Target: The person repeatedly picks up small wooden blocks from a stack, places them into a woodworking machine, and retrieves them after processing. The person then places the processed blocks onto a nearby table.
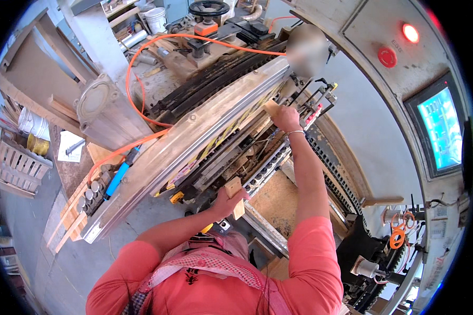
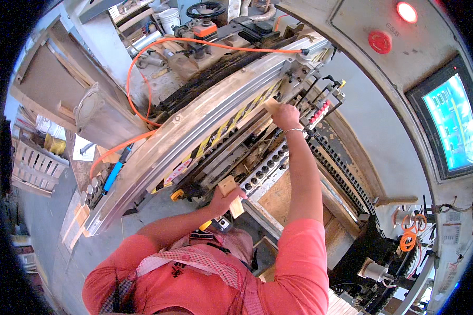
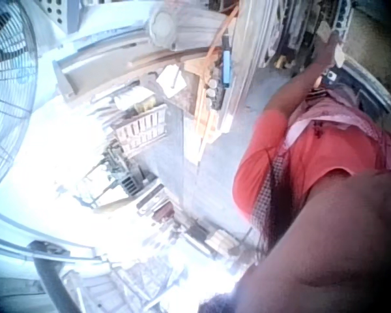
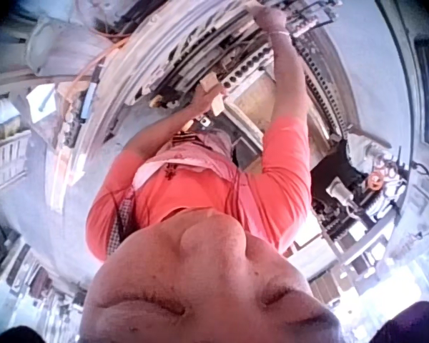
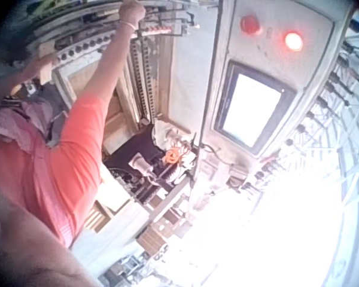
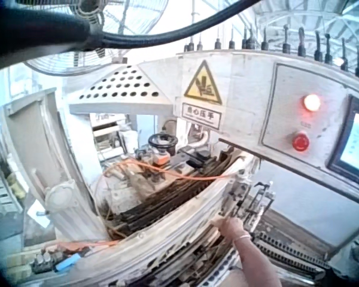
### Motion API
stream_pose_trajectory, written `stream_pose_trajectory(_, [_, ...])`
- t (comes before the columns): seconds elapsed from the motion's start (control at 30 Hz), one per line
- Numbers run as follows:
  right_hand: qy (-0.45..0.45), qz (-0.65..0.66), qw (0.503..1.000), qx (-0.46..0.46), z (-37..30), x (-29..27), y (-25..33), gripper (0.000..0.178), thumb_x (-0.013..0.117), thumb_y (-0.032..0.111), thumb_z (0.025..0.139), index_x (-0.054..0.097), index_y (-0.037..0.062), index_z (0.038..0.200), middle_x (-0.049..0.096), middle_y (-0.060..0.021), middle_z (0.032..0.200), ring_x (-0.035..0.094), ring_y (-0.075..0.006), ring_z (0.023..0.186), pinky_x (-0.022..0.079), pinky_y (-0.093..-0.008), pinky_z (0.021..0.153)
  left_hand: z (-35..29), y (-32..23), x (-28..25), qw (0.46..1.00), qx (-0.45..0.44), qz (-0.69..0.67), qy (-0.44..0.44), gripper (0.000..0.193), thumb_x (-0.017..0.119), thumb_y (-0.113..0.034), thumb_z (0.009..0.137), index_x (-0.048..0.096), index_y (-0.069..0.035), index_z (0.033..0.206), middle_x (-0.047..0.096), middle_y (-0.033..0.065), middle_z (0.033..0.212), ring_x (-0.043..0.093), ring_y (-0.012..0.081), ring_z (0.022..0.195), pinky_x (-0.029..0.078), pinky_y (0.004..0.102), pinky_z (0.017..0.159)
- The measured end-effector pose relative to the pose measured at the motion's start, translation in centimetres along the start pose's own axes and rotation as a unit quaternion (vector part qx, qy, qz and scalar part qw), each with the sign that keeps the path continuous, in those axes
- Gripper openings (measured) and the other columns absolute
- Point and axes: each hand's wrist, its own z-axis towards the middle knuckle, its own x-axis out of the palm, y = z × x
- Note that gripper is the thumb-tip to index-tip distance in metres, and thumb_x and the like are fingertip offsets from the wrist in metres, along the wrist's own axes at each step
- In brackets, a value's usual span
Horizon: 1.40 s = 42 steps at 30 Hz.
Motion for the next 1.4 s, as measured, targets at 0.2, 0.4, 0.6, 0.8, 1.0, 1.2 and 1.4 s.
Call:
stream_pose_trajectory(0.2, [-0.004,-0.011,0.999,-0.039,0.3,1.0,-0.6,0.034,0.061,0.036,0.072,0.066,0.0049,0.084,0.066,-0.0128,0.083,0.063,-0.0288,0.080,0.051,-0.0382,0.072,-0.1,-0.4,0.0,0.999,0.028,0.037,0.005,0.020,0.054,-0.016,0.086,0.062,-0.001,0.075,0.063,0.0036,0.074,0.058,0.0105,0.069,0.045,0.0254,0.064])
stream_pose_trajectory(0.4, [-0.026,0.018,0.999,-0.026,-0.2,0.4,-0.4,0.027,0.059,0.028,0.071,0.066,0.0044,0.081,0.066,-0.0144,0.086,0.064,-0.0281,0.082,0.052,-0.0372,0.072,0.0,-0.7,0.1,1.000,0.016,0.014,0.014,0.017,0.051,-0.013,0.087,0.058,-0.001,0.077,0.063,0.0058,0.075,0.059,0.0133,0.073,0.042,0.0291,0.075])
stream_pose_trajectory(0.6, [-0.004,0.020,0.999,-0.031,-0.2,0.0,-0.3,0.040,0.064,0.039,0.071,0.064,0.0015,0.085,0.065,-0.0156,0.084,0.063,-0.0295,0.083,0.050,-0.0377,0.074,-0.2,-0.5,0.4,0.999,0.009,-0.030,-0.011,0.017,0.051,-0.012,0.086,0.057,0.001,0.077,0.063,0.0068,0.075,0.059,0.0125,0.072,0.046,0.0263,0.067])
stream_pose_trajectory(0.8, [-0.015,0.021,0.999,-0.030,-0.2,0.1,-0.3,0.039,0.064,0.039,0.071,0.065,0.0020,0.083,0.065,-0.0159,0.081,0.064,-0.0293,0.080,0.051,-0.0372,0.072,-0.2,-0.6,0.4,1.000,0.013,-0.017,-0.009,0.017,0.050,-0.011,0.087,0.056,0.001,0.077,0.062,0.0078,0.075,0.059,0.0134,0.072,0.046,0.0269,0.067])
stream_pose_trajectory(1.0, [-0.016,0.030,0.999,-0.024,-0.4,-0.2,-0.3,0.037,0.064,0.038,0.070,0.065,0.0020,0.081,0.065,-0.0169,0.080,0.064,-0.0302,0.078,0.051,-0.0372,0.071,-0.1,-0.3,0.3,1.000,0.011,-0.028,-0.007,0.016,0.050,-0.011,0.087,0.055,0.001,0.078,0.062,0.0079,0.074,0.060,0.0133,0.071,0.047,0.0269,0.066])
stream_pose_trajectory(1.2, [-0.024,0.018,0.999,-0.030,-0.2,0.1,-0.3,0.037,0.063,0.037,0.070,0.064,0.0018,0.083,0.065,-0.0170,0.080,0.064,-0.0298,0.078,0.051,-0.0370,0.071,0.0,-0.2,0.1,1.000,0.008,-0.014,-0.002,0.014,0.051,-0.012,0.087,0.054,0.001,0.081,0.062,0.0074,0.074,0.060,0.0130,0.071,0.046,0.0264,0.066])
stream_pose_trajectory(1.4, [-0.018,0.023,0.999,-0.027,-0.3,0.0,-0.3,0.036,0.062,0.036,0.070,0.064,0.0018,0.082,0.065,-0.0177,0.082,0.063,-0.0295,0.082,0.051,-0.0368,0.073,0.1,-0.1,-0.1,1.000,0.007,-0.007,0.006,0.015,0.051,-0.013,0.088,0.052,0.002,0.084,0.063,0.0073,0.075,0.060,0.0125,0.072,0.046,0.0259,0.068])
